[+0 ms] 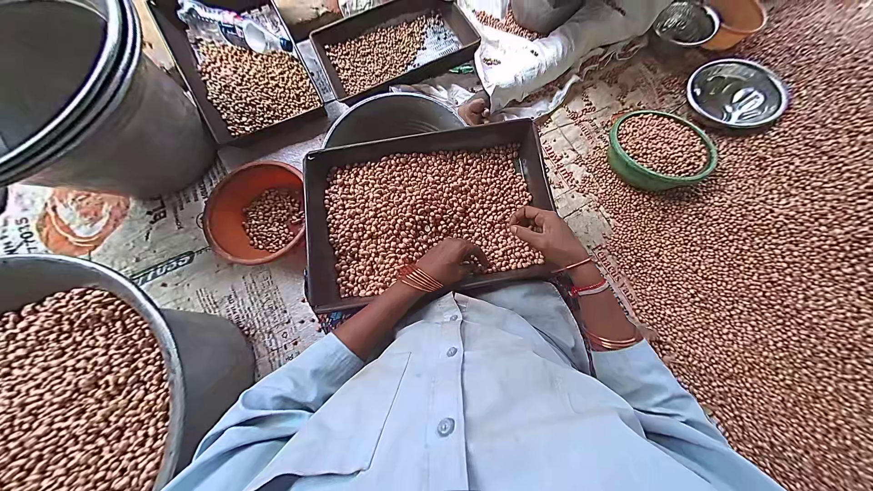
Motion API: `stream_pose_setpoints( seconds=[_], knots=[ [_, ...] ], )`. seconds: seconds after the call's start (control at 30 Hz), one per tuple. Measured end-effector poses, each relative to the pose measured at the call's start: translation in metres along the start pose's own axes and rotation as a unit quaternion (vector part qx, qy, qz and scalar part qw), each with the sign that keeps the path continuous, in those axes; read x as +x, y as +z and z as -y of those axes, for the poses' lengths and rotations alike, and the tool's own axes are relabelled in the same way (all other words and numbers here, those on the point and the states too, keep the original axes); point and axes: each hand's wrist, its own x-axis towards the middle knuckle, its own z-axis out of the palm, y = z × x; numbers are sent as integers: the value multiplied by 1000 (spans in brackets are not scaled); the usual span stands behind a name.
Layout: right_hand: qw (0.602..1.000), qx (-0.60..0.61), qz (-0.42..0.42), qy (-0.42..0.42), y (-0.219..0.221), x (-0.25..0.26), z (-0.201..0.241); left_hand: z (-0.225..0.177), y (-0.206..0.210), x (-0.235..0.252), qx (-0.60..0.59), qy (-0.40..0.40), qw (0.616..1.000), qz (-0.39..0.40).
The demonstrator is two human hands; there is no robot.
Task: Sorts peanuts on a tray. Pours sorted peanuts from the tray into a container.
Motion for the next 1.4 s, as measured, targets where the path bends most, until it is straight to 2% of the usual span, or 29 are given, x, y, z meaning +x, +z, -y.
stream_pose_setpoints(
  seconds=[0.07,0.1,0.17,0.23,0.33,0.37,0.43,0.5,0.57,0.63,0.73,0.83,0.97,1.03,1.1,1.2,1.3,1.37,1.4],
  knots=[
    [991,133,25,6,-4,-3,-7,6,6,4,28,24,999,-2],
    [992,120,30,8,-3,-3,-8,7,7,4,37,31,999,-2],
    [999,-47,19,6,5,1,-2,3,6,4,44,25,999,6],
    [976,-215,35,3,16,6,9,1,4,6,50,15,999,15],
    [938,-334,80,-45,30,7,10,0,2,6,36,-4,999,21],
    [929,-355,92,-56,33,8,9,0,-2,4,4,-19,1000,10],
    [915,-383,118,-43,35,11,11,3,-13,-1,-146,-60,986,-46],
    [912,-386,135,-21,35,12,15,13,-24,-4,-326,-88,933,-122],
    [913,-381,143,-12,35,13,16,17,-35,-4,-369,-100,907,-177],
    [915,-375,147,-4,35,16,16,15,-46,-2,-291,-115,930,-190],
    [913,-371,166,24,34,20,13,2,-49,9,-71,-140,974,-166],
    [926,-337,160,54,28,21,12,-16,-46,24,89,-171,972,-131],
    [968,-233,76,49,14,13,9,-18,-39,39,162,-199,962,-95],
    [967,-246,45,48,10,11,11,-16,-36,41,180,-209,957,-90],
    [952,-292,53,71,5,9,19,-17,-33,42,191,-218,953,-93],
    [937,-327,96,81,6,9,36,-20,-34,35,126,-192,967,-111],
    [939,-322,118,10,19,10,57,-10,-26,31,-31,-160,978,-129],
    [938,-320,123,-42,30,9,72,-15,-13,28,-197,-193,953,-128],
    [938,-316,125,-69,36,8,77,-23,-9,25,-288,-223,924,-117]
  ],
)
